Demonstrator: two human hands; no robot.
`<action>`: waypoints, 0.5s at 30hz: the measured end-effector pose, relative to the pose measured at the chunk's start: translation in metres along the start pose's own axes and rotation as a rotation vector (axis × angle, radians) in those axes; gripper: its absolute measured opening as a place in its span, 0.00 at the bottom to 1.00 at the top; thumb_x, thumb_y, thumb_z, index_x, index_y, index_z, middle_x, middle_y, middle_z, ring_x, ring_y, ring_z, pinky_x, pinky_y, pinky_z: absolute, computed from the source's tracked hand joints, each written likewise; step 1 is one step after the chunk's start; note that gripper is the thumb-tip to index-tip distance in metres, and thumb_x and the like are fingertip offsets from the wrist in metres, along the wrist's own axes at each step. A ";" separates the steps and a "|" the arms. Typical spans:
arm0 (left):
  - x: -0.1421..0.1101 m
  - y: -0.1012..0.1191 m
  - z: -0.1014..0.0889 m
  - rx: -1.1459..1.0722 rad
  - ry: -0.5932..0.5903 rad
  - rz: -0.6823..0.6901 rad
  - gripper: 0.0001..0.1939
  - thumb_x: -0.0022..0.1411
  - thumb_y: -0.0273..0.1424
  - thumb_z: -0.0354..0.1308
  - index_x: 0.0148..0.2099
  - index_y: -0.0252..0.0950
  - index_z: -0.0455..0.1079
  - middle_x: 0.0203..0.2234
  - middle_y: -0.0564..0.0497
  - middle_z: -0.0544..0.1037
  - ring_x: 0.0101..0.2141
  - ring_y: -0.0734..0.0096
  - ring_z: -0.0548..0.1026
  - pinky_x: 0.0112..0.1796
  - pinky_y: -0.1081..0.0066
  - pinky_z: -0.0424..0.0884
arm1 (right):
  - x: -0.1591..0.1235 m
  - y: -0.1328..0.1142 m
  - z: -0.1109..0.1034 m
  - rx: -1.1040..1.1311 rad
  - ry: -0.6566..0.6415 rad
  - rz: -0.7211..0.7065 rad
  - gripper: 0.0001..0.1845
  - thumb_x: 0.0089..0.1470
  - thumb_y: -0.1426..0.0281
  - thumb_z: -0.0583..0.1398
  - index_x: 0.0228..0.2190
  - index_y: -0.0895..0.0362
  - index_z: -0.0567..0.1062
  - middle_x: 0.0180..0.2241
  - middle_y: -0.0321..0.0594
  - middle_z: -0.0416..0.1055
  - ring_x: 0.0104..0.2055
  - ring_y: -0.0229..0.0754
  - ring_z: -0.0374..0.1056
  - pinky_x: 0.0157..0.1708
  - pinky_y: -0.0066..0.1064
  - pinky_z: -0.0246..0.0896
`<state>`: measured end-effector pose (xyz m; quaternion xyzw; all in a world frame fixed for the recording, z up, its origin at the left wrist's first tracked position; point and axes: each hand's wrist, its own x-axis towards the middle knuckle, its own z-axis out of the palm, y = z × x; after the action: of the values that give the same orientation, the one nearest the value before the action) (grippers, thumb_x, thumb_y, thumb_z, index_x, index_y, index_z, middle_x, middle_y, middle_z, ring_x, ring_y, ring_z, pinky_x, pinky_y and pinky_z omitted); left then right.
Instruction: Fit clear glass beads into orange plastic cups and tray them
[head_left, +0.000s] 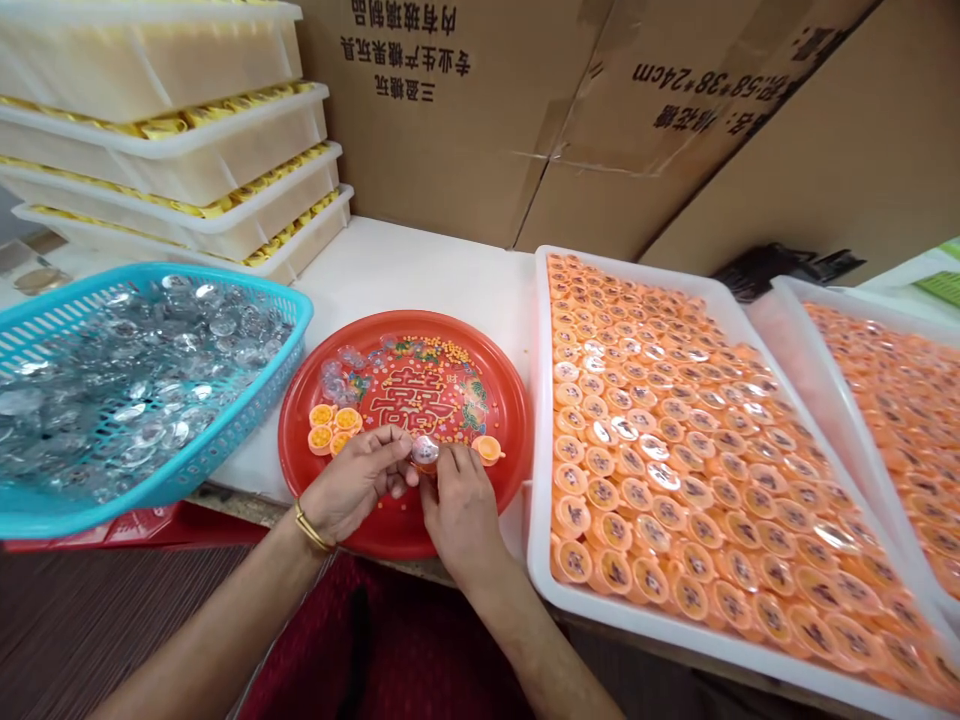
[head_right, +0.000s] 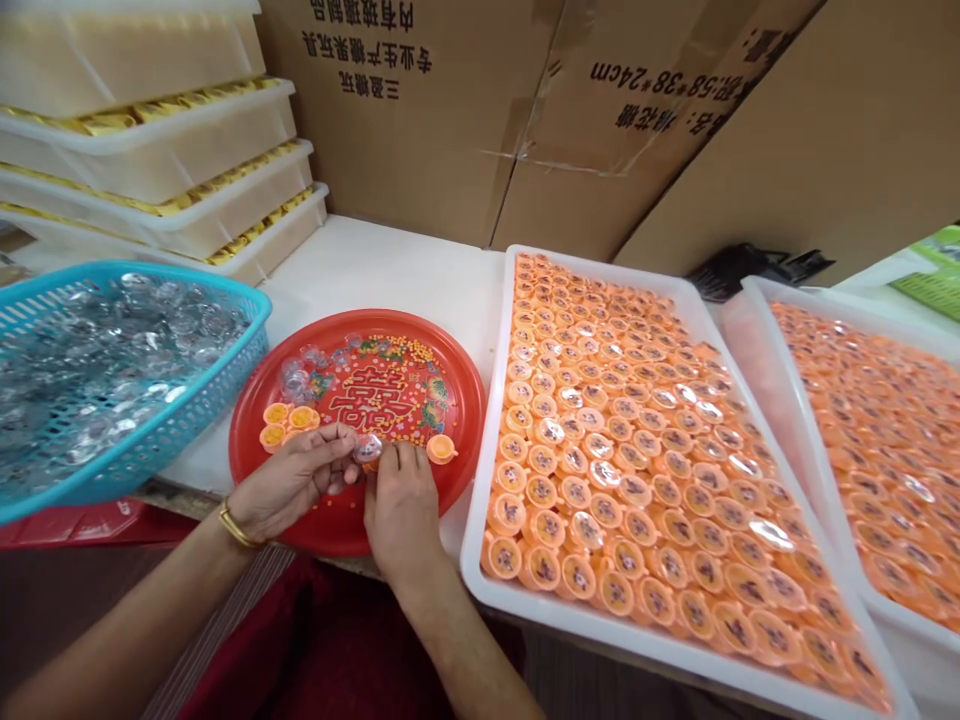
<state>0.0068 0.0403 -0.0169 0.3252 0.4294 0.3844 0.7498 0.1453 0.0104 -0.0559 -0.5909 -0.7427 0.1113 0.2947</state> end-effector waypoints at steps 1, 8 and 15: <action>-0.001 -0.001 0.000 -0.020 -0.003 -0.004 0.13 0.53 0.36 0.64 0.31 0.31 0.67 0.25 0.51 0.74 0.22 0.80 0.69 0.20 0.82 0.62 | 0.000 0.000 -0.001 0.014 0.016 0.006 0.13 0.51 0.80 0.56 0.41 0.61 0.70 0.39 0.47 0.68 0.43 0.50 0.62 0.46 0.45 0.65; -0.003 -0.004 -0.001 -0.092 0.021 0.025 0.12 0.54 0.35 0.64 0.35 0.31 0.70 0.27 0.50 0.75 0.25 0.76 0.73 0.22 0.80 0.68 | -0.004 -0.002 -0.005 0.113 0.033 -0.004 0.24 0.50 0.82 0.56 0.50 0.59 0.67 0.44 0.48 0.65 0.46 0.48 0.63 0.47 0.44 0.66; -0.002 -0.006 -0.003 -0.079 0.013 0.026 0.09 0.54 0.27 0.64 0.38 0.30 0.72 0.25 0.51 0.74 0.24 0.79 0.71 0.23 0.82 0.68 | -0.004 0.000 -0.007 0.215 0.093 0.020 0.23 0.52 0.80 0.55 0.50 0.58 0.67 0.43 0.47 0.66 0.46 0.46 0.65 0.48 0.42 0.66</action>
<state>0.0051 0.0361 -0.0222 0.2983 0.4148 0.4127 0.7541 0.1500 0.0052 -0.0514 -0.5677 -0.7060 0.1658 0.3896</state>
